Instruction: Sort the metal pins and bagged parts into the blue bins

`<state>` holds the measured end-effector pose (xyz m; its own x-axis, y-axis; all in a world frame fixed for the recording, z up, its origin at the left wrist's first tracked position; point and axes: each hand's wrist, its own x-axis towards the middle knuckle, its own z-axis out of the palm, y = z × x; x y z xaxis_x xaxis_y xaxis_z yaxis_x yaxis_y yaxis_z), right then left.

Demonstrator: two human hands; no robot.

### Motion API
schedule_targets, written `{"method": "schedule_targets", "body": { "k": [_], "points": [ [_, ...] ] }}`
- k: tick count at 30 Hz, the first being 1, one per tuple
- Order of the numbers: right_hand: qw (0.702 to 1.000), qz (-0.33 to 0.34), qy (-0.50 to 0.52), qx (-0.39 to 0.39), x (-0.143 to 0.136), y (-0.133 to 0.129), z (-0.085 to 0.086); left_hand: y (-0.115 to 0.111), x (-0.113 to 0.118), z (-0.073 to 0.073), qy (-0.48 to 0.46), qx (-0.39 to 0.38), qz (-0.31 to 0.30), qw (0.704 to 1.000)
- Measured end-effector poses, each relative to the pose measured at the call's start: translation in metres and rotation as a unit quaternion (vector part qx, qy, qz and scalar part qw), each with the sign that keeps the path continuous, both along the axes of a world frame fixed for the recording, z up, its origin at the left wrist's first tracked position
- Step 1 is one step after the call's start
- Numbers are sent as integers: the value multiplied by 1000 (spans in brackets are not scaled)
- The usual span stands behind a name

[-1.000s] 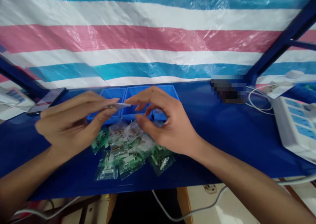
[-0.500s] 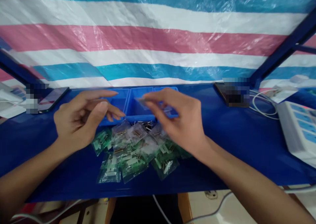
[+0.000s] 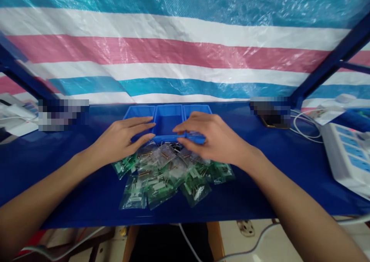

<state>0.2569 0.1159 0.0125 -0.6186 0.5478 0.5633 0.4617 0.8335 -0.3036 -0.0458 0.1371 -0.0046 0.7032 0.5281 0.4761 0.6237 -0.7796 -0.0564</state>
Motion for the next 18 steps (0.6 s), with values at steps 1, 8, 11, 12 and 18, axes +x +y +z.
{"method": "schedule_targets", "body": {
  "k": [1, 8, 11, 12, 18],
  "points": [
    [999, 28, -29, 12, -3, -3, -1, 0, 0, 0, 2, 3, -7, 1000],
    [984, 99, -80, 125, -20, -13, -14, -1, -2, 2, 29, 50, -66, 996],
    [980, 114, -84, 138, -26, -17, -18, 0, -1, 3, 24, 52, -69, 996],
    [978, 110, -91, 153, -27, -18, -18, -1, 0, 3, 18, 53, -66, 996],
    [984, 4, 22, 176, -25, -24, -12, -15, 15, 0, -90, 102, -33, 990]
  ]
}}
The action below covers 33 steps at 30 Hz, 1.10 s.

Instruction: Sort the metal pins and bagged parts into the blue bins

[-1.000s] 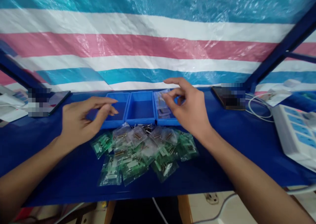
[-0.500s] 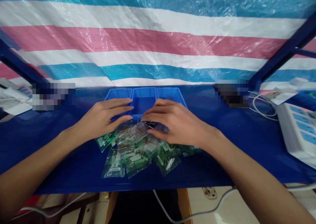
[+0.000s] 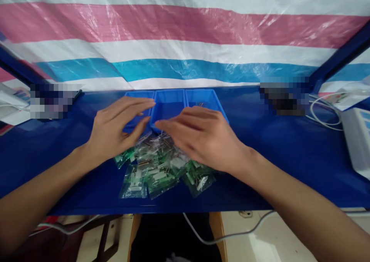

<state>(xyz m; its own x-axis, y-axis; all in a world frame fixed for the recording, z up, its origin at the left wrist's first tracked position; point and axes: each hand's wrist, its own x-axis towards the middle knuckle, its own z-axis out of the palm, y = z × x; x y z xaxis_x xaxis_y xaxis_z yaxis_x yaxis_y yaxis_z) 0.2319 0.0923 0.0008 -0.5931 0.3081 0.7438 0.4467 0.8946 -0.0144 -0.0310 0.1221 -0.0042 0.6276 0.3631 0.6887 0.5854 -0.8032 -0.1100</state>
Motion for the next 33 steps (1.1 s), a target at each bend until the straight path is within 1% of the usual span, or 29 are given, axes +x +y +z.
{"method": "schedule_targets", "body": {
  "k": [1, 2, 4, 6, 8, 9, 11, 14, 15, 17, 20, 22, 23, 25, 27, 28, 29, 30, 31, 32, 33],
  "points": [
    [997, -11, 54, -50, 0, -2, 0, -4, 3, 0, -17, 21, -7, 1000],
    [988, -16, 109, -110, -2, -3, 0, -7, 6, 0, -31, 46, -19, 998],
    [955, -8, 204, -214, -5, -6, -1, -12, 11, 1, -43, 89, -48, 994],
    [926, 11, 271, -264, -9, -9, -2, -17, 13, 4, -26, 124, -69, 990],
    [908, 32, 293, -297, -12, -11, -2, -21, 12, 7, -17, 144, -70, 987],
    [904, 48, 290, -310, -13, -12, -1, -23, 11, 9, -27, 138, -62, 988],
    [910, 75, 259, -316, -13, -13, 0, -30, 8, 11, -70, 89, -40, 993],
    [938, 88, 214, -259, -13, -14, 0, -40, 8, 12, -109, 8, -11, 994],
    [943, 82, 212, -243, -14, -14, 0, -42, 9, 12, -111, 5, -12, 994],
    [942, 67, 228, -238, -15, -15, 0, -44, 12, 10, -115, 23, -25, 993],
    [932, 23, 266, -245, -13, -11, 3, -37, 15, 8, -114, 29, -49, 992],
    [924, -28, 288, -251, -6, -2, 6, -28, 13, 7, -117, 14, -46, 992],
    [914, -58, 303, -265, -1, 4, 7, -24, 12, 6, -120, 11, -43, 992],
    [878, -104, 326, -333, 10, 18, 8, -15, 8, 5, -125, 18, -34, 991],
    [832, -131, 346, -414, 18, 32, 6, -8, 4, 3, -114, 19, -16, 993],
    [812, -138, 361, -437, 21, 38, 5, -6, 3, 2, -105, 19, -8, 994],
    [800, -141, 375, -447, 24, 42, 3, -4, 2, 1, -94, 18, 1, 995],
    [796, -137, 387, -446, 25, 45, 1, -3, 2, 0, -85, 15, 9, 996],
    [801, -126, 392, -435, 25, 46, 0, -3, 2, -1, -77, 12, 15, 997],
    [816, -110, 386, -415, 25, 45, 0, -2, 2, -1, -69, 8, 22, 997],
    [841, -91, 368, -387, 24, 42, 0, -1, 2, -2, -61, 3, 31, 998]
  ]
}}
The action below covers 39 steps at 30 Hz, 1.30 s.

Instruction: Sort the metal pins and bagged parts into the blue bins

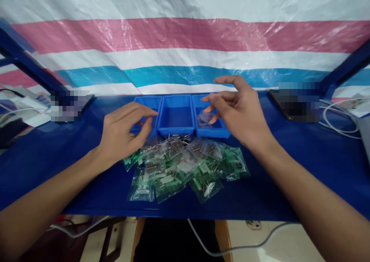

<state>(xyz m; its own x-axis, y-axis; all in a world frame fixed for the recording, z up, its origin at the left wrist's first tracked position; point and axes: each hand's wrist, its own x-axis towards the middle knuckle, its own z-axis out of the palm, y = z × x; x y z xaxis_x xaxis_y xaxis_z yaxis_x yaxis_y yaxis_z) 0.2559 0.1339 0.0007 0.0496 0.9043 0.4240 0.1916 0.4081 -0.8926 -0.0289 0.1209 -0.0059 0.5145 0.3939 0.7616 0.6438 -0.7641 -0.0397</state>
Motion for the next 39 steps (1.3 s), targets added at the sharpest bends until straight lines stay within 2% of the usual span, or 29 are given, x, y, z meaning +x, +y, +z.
{"method": "schedule_targets", "body": {
  "k": [2, 3, 6, 8, 9, 11, 14, 18, 21, 24, 27, 32, 36, 39],
  "points": [
    [991, 37, -78, 99, -3, -10, 3, 2, 0, -1, 19, -16, 20, 999],
    [977, 60, -130, 155, -6, -17, 4, 3, -1, -2, 32, -29, 30, 999],
    [896, 154, -294, 295, -17, -35, 6, 7, -3, -6, 72, -82, 43, 993],
    [834, 207, -381, 342, -24, -41, 2, 8, -4, -9, 88, -105, 41, 990],
    [813, 220, -411, 350, -28, -43, -1, 8, -5, -9, 92, -108, 42, 989],
    [793, 223, -440, 357, -33, -44, -7, 8, -5, -10, 96, -101, 49, 989],
    [796, 204, -434, 368, -35, -43, -12, 7, -5, -8, 104, -87, 58, 989],
    [801, 203, -436, 356, -32, -44, -10, 7, -5, -6, 111, -75, 62, 989],
    [794, 211, -460, 337, -27, -44, -5, 8, -5, -5, 102, -64, 60, 991],
    [790, 182, -478, 338, -21, -45, 1, 9, -6, -6, 86, -63, 47, 993],
    [781, 166, -519, 305, -15, -45, 6, 11, -6, -7, 76, -64, 30, 995],
    [766, 193, -546, 279, -11, -43, 5, 12, -6, -11, 87, -61, 9, 994],
    [786, 192, -510, 294, -6, -37, 5, 10, -4, -9, 91, -54, 4, 994],
    [827, 160, -440, 310, -3, -34, 9, 4, 0, -6, 83, -54, 7, 995]
  ]
}}
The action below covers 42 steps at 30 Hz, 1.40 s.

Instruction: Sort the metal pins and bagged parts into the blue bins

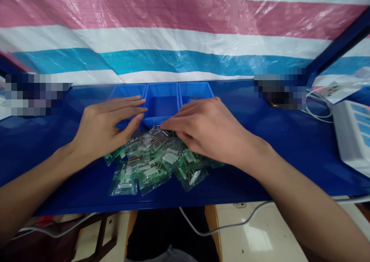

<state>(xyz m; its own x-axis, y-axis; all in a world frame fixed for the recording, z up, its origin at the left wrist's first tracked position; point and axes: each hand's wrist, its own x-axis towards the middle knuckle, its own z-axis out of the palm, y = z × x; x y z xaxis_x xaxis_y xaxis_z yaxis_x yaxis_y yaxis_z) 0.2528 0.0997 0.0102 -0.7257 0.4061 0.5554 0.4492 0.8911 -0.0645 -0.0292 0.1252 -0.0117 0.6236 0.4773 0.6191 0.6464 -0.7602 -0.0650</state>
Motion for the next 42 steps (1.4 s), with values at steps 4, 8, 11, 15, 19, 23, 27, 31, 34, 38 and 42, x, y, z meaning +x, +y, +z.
{"method": "schedule_targets", "body": {
  "k": [4, 8, 11, 15, 19, 23, 27, 31, 34, 38, 42],
  "points": [
    [994, -29, 106, -23, -6, -5, 4, -8, 5, 5, -19, 20, -14, 1000],
    [966, -106, 229, -61, -18, -15, 0, -12, 7, 9, -38, 48, -44, 997],
    [926, -117, 330, -140, -24, -18, -3, -13, 8, 13, -25, 94, -89, 991],
    [879, -59, 387, -272, -27, -18, -3, -22, 9, 19, -38, 114, -116, 986],
    [860, -11, 392, -328, -30, -21, -1, -33, 10, 23, -84, 76, -94, 989],
    [868, 62, 372, -323, -31, -27, -1, -34, 12, 18, -174, 47, -91, 979],
    [909, -14, 348, -228, -32, -29, -2, -32, 14, 12, -149, 68, -169, 972],
    [886, -17, 381, -266, -32, -26, -3, -35, 15, 12, -133, 64, -122, 982],
    [856, 8, 396, -332, -32, -25, -2, -35, 12, 15, -110, 85, -84, 987],
    [863, 49, 366, -346, -30, -24, -1, -32, 6, 19, -107, 124, -126, 979],
    [921, 44, 322, -215, -29, -23, -3, -35, 9, 19, -206, 40, -75, 975]
  ]
}}
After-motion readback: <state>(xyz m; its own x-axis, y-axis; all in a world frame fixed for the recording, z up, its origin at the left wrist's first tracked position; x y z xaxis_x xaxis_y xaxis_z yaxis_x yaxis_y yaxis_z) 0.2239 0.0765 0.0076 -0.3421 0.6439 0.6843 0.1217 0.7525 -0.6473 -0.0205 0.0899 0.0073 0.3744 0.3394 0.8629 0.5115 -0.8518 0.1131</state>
